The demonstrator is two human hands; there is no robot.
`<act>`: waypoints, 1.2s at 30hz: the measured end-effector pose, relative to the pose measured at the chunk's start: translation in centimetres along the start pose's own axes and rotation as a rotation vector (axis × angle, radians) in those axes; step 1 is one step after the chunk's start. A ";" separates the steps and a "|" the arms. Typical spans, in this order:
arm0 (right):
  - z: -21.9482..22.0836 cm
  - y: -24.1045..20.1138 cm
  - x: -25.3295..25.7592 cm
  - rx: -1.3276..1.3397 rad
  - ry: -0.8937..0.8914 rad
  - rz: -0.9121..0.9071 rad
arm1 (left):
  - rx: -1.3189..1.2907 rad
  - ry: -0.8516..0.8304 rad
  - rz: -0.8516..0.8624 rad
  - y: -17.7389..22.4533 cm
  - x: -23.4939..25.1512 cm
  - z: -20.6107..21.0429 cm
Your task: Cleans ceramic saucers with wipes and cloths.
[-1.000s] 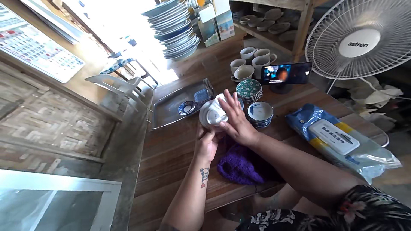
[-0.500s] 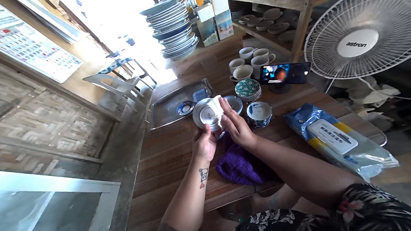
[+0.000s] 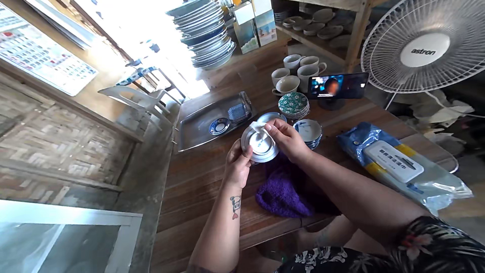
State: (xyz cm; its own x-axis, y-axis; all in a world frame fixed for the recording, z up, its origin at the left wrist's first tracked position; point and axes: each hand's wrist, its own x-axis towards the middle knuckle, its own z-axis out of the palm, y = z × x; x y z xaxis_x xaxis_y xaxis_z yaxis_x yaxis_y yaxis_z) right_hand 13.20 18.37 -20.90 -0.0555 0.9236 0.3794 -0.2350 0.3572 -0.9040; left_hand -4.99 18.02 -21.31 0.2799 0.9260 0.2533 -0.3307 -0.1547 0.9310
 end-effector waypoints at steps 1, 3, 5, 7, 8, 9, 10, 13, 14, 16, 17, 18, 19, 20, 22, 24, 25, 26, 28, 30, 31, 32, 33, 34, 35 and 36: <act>0.1 0.2 0.0 -0.021 0.031 -0.012 | -0.037 0.069 -0.011 -0.1 0.1 0.4; 0.3 0.7 0.0 -0.089 0.110 -0.029 | -0.084 0.144 -0.060 -0.4 0.1 1.1; 0.4 1.1 -0.2 -0.150 0.190 -0.057 | -0.104 0.094 -0.105 -0.9 0.1 1.5; 0.3 1.1 -0.3 -0.190 0.244 -0.068 | -0.109 0.039 -0.136 -1.4 0.0 2.1; 0.3 1.2 -0.3 -0.195 0.256 -0.071 | -0.100 0.032 -0.141 -1.5 0.0 2.4; 0.3 1.3 -0.3 -0.197 0.256 -0.074 | -0.085 0.045 -0.139 -1.5 -0.1 2.8; 0.4 1.3 -0.3 -0.199 0.247 -0.080 | -0.064 0.078 -0.124 -1.5 -0.2 3.2; 0.9 1.2 -0.4 -0.200 0.161 -0.076 | -0.060 0.192 -0.022 -1.3 -0.3 3.3; 1.1 1.2 -0.4 -0.199 0.120 -0.063 | -0.079 0.221 0.008 -1.2 -0.2 3.2; 1.4 1.3 -0.5 -0.183 0.030 -0.026 | -0.114 0.298 0.049 -0.9 0.0 3.0; 1.4 1.3 -0.6 -0.159 -0.023 0.000 | -0.131 0.325 0.065 -0.8 0.1 2.8; 1.5 1.3 -0.6 -0.135 -0.062 0.017 | -0.146 0.339 0.080 -0.7 0.2 2.7; 1.6 1.4 -0.7 -0.117 -0.082 0.028 | -0.156 0.344 0.087 -0.7 0.2 2.6; 1.7 1.4 -0.7 -0.105 -0.084 0.038 | -0.154 0.345 0.086 -0.6 0.2 2.5; 1.8 1.3 -0.7 -0.101 -0.063 0.049 | -0.123 0.342 0.060 -0.6 0.2 2.6; 1.8 1.2 -0.8 -0.075 -0.035 0.068 | -0.043 0.307 0.026 -0.6 0.1 2.5; 1.7 1.1 -0.8 -0.055 -0.020 0.085 | -0.002 0.273 0.017 -0.7 0.1 2.3; 1.6 0.9 -0.8 -0.030 -0.004 0.108 | 0.036 0.236 0.014 -0.6 0.0 2.2; 1.1 0.5 -0.7 0.014 0.020 0.156 | 0.121 0.152 0.006 -0.6 -0.1 1.9; 0.4 0.2 -0.4 0.025 0.021 0.199 | 0.189 0.062 -0.004 -0.6 -0.2 1.6; 0.0 0.2 -0.3 0.019 0.011 0.224 | 0.208 0.025 -0.007 -0.6 -0.2 1.5; -0.4 0.1 -0.1 0.010 -0.010 0.254 | 0.229 -0.009 -0.009 -0.7 -0.2 1.5; -0.7 0.0 0.0 -0.005 -0.043 0.289 | 0.248 -0.040 -0.015 -0.6 -0.2 1.4; -0.8 -0.2 0.0 -0.022 -0.082 0.319 | 0.262 -0.065 -0.027 -0.5 -0.2 1.2; -0.9 -0.4 0.1 -0.034 -0.130 0.341 | 0.279 -0.081 -0.043 -0.4 -0.1 0.9; -1.0 -0.5 0.1 -0.045 -0.176 0.352 | 0.291 -0.089 -0.059 -0.3 0.0 0.7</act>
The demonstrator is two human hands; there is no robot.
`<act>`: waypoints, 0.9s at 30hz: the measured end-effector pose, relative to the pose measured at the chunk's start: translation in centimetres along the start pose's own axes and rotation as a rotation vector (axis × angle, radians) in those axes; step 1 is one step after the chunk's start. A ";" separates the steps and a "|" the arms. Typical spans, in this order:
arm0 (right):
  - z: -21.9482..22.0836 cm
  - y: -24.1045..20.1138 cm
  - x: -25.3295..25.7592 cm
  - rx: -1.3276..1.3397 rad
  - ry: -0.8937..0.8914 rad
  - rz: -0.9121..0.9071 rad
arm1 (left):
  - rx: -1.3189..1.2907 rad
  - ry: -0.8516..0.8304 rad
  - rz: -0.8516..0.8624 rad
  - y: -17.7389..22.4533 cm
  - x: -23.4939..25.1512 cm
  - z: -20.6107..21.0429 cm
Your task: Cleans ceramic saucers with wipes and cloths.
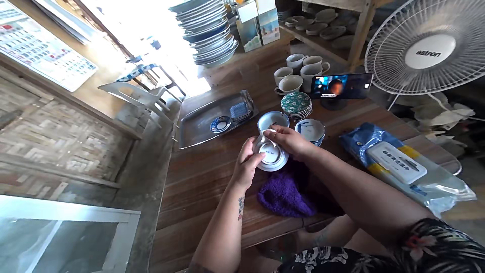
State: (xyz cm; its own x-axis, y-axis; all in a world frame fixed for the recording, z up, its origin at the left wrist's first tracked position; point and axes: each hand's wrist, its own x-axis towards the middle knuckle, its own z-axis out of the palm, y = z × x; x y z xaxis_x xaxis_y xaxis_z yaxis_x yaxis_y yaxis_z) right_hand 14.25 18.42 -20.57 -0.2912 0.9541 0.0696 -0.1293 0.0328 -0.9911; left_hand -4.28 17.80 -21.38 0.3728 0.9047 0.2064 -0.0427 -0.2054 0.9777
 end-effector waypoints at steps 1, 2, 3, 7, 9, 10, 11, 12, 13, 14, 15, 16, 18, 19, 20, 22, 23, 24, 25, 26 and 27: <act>0.0 -0.1 0.0 -0.014 -0.029 0.005 | -0.001 0.005 -0.015 0.0 0.1 -0.2; 0.2 -0.2 0.0 -0.018 -0.036 0.001 | -0.015 0.030 -0.025 0.0 0.1 -0.3; 0.3 -0.2 0.0 -0.008 -0.021 -0.011 | -0.043 0.065 -0.031 -0.1 0.2 -0.3; 0.9 0.2 -0.1 0.075 0.181 -0.124 | -0.186 0.192 -0.067 -0.1 0.2 0.9; 1.1 0.5 0.1 0.117 0.259 -0.188 | -0.175 0.180 -0.075 -0.4 0.2 1.4; 1.3 0.6 0.2 0.138 0.281 -0.207 | -0.150 0.176 -0.072 -0.6 0.1 1.7; 1.5 0.8 0.2 0.148 0.292 -0.218 | -0.134 0.181 -0.067 -0.6 0.1 1.9; 1.6 1.0 0.2 0.147 0.285 -0.223 | -0.125 0.198 -0.054 -0.7 0.1 2.0; 1.7 1.2 0.2 0.136 0.270 -0.221 | -0.125 0.218 -0.032 -0.7 0.1 2.1; 1.8 1.3 0.2 0.130 0.252 -0.210 | -0.137 0.241 -0.002 -0.7 0.1 2.1; 2.0 1.3 0.2 0.126 0.230 -0.194 | -0.160 0.272 0.026 -0.6 0.2 2.0; 2.3 1.2 0.2 0.121 0.206 -0.168 | -0.185 0.318 0.041 -0.5 0.2 2.0; 2.7 1.1 0.0 0.108 0.122 -0.111 | -0.230 0.415 0.047 -0.1 0.3 1.9; 2.8 1.1 0.0 0.100 0.071 -0.094 | -0.252 0.468 0.040 0.0 0.4 1.8; 2.9 1.3 0.0 0.095 0.034 -0.089 | -0.270 0.509 0.028 0.1 0.5 1.7; 3.2 1.4 -0.1 0.096 0.025 -0.086 | -0.274 0.523 -0.004 0.2 0.6 1.5; 3.3 1.2 -0.1 0.103 0.046 -0.080 | -0.269 0.505 -0.019 0.2 0.6 1.3; 3.3 0.9 -0.2 0.112 0.071 -0.073 | -0.265 0.482 -0.030 0.2 0.6 1.3; 3.2 0.7 -0.3 0.123 0.093 -0.067 | -0.268 0.450 -0.033 0.3 0.5 1.3; 3.0 0.6 -0.4 0.137 0.111 -0.061 | -0.274 0.408 -0.028 0.3 0.4 1.2; 2.8 0.6 -0.3 0.145 0.125 -0.057 | -0.276 0.353 -0.018 0.4 0.3 1.0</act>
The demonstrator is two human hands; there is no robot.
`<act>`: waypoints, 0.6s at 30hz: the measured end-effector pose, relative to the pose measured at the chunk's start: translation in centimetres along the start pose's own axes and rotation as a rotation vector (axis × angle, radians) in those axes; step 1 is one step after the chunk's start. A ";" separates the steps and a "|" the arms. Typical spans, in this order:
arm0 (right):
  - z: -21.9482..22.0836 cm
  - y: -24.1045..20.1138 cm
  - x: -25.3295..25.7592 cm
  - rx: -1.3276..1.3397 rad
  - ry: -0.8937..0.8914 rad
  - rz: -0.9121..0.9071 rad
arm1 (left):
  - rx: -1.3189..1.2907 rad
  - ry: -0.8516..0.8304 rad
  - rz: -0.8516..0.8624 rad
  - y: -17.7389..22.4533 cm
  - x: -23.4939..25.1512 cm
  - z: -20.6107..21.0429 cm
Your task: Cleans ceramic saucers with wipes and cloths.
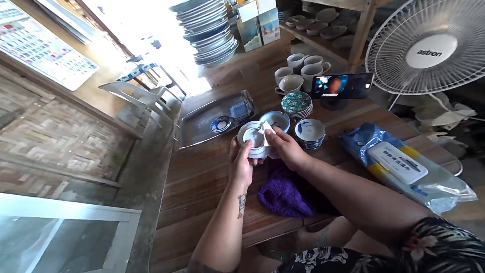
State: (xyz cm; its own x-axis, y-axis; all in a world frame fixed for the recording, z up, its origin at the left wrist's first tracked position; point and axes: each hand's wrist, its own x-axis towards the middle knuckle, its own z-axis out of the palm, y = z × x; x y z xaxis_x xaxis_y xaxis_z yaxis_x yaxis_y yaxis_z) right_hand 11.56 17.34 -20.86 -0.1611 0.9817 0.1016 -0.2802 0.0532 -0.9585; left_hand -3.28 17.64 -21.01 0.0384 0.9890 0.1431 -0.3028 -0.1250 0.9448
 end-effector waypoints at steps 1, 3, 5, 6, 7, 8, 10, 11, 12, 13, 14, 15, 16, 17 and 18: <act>-0.2 0.0 0.2 0.008 0.008 0.010 | 0.003 -0.051 0.003 0.1 0.0 -0.2; -0.8 -0.2 0.4 0.005 -0.010 0.042 | 0.031 -0.129 -0.006 0.3 0.0 -0.7; -1.5 -0.4 0.6 0.004 -0.074 0.066 | 0.092 -0.200 -0.034 0.5 0.1 -1.3; -1.8 -0.6 0.7 0.003 -0.114 0.078 | 0.127 -0.235 -0.055 0.7 0.1 -1.5; -2.1 -0.8 0.7 0.000 -0.156 0.098 | 0.174 -0.271 -0.088 0.9 0.0 -1.6; -2.2 -1.1 0.6 -0.011 -0.178 0.123 | 0.219 -0.308 -0.120 1.0 0.0 -1.7; -2.2 -1.4 0.7 -0.034 -0.191 0.163 | 0.253 -0.345 -0.168 1.1 -0.1 -1.5; -2.3 -1.3 0.7 -0.036 -0.190 0.161 | 0.248 -0.332 -0.181 0.9 -0.2 -1.3; -2.3 -1.1 0.8 -0.026 -0.178 0.147 | 0.239 -0.308 -0.184 0.8 -0.2 -1.2; -2.3 -0.8 0.8 -0.014 -0.164 0.123 | 0.232 -0.282 -0.172 0.6 -0.2 -1.1; -2.3 -0.6 0.8 0.000 -0.141 0.098 | 0.215 -0.257 -0.155 0.4 -0.1 -1.0; -2.2 -0.5 0.8 0.015 -0.110 0.071 | 0.169 -0.242 -0.136 0.3 -0.2 -0.9; -2.0 -0.5 0.7 0.028 -0.064 0.042 | 0.123 -0.224 -0.113 0.1 -0.3 -0.7; -1.8 -0.5 0.6 0.040 -0.003 0.012 | 0.105 -0.196 -0.095 -0.1 -0.4 -0.4; -1.6 -0.5 0.5 0.051 0.061 -0.022 | 0.109 -0.180 -0.071 -0.2 -0.5 -0.1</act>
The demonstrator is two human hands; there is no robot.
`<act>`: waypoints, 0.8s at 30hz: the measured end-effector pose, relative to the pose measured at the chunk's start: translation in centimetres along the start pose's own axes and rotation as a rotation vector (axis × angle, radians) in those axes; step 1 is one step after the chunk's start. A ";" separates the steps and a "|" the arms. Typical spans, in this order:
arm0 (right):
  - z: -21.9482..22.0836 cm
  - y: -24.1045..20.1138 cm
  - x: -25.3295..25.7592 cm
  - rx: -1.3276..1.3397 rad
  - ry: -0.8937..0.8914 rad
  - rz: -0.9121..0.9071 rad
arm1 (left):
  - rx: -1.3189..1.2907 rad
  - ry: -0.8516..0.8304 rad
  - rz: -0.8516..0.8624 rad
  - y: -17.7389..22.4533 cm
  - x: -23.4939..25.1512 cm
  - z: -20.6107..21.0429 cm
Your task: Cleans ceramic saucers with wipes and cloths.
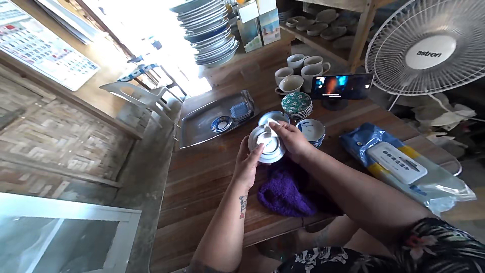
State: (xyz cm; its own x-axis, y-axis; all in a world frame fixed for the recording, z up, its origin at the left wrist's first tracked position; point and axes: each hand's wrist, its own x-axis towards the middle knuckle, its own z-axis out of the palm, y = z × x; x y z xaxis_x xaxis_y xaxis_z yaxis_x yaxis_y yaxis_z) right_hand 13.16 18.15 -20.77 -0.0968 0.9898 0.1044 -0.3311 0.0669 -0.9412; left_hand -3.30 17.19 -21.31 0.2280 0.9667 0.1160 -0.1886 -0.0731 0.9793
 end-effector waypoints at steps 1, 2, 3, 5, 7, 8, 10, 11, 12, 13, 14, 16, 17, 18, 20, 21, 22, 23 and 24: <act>0.1 0.0 0.0 0.008 0.049 -0.034 | 0.006 -0.005 0.018 -0.1 0.0 0.3; 0.2 0.1 0.0 0.012 0.094 -0.056 | 0.015 -0.017 0.032 -0.3 0.1 0.6; 0.3 0.2 0.0 0.013 0.129 -0.075 | 0.030 -0.022 0.042 -0.4 0.1 0.8; 0.4 0.6 0.0 -0.006 0.128 -0.120 | 0.056 0.002 0.061 -0.6 0.0 1.2; 0.6 0.8 -0.1 -0.037 0.073 -0.155 | 0.073 0.050 0.087 -0.8 0.0 1.2; 0.8 0.8 -0.2 -0.050 0.045 -0.150 | 0.057 0.080 0.113 -0.8 0.1 1.1; 1.1 0.8 -0.4 -0.072 -0.030 -0.113 | 0.003 0.171 0.168 -0.6 0.1 1.0; 1.2 0.8 -0.5 -0.084 -0.071 -0.090 | -0.027 0.226 0.176 -0.4 0.2 1.0; 1.3 0.8 -0.5 -0.095 -0.113 -0.074 | -0.049 0.276 0.173 -0.2 0.2 1.0; 1.4 1.0 -0.5 -0.103 -0.151 -0.065 | -0.072 0.323 0.163 0.0 0.3 0.9; 1.4 1.1 -0.5 -0.104 -0.176 -0.066 | -0.089 0.344 0.149 0.0 0.4 0.8; 1.5 1.2 -0.6 -0.107 -0.175 -0.069 | -0.116 0.330 0.117 0.2 0.5 0.5; 1.5 1.0 -0.6 -0.112 -0.148 -0.059 | -0.126 0.294 0.094 0.3 0.5 0.4; 1.5 0.6 -0.7 -0.115 -0.123 -0.038 | -0.125 0.242 0.076 0.3 0.5 0.2; 1.1 0.1 -0.8 -0.111 -0.084 0.012 | -0.085 0.133 0.057 0.3 0.4 -0.4; 0.9 0.0 -0.6 -0.107 -0.069 0.029 | -0.042 0.081 0.053 0.3 0.4 -0.6; 0.5 0.0 -0.5 -0.105 -0.068 0.046 | 0.016 0.027 0.037 0.4 0.3 -0.9; 0.0 -0.1 -0.3 -0.108 -0.088 0.067 | 0.067 -0.019 0.016 0.5 0.3 -1.0; -0.5 -0.1 -0.1 -0.116 -0.117 0.088 | 0.102 -0.054 -0.008 0.7 0.2 -1.1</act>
State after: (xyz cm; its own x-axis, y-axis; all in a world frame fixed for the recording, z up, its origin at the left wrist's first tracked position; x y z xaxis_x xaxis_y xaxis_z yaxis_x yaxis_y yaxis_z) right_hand 13.68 18.08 -20.88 -0.2317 0.9715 0.0501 -0.2067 0.0012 -0.9784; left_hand -4.45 17.61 -20.78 0.2805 0.9530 0.1146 -0.0888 -0.0931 0.9917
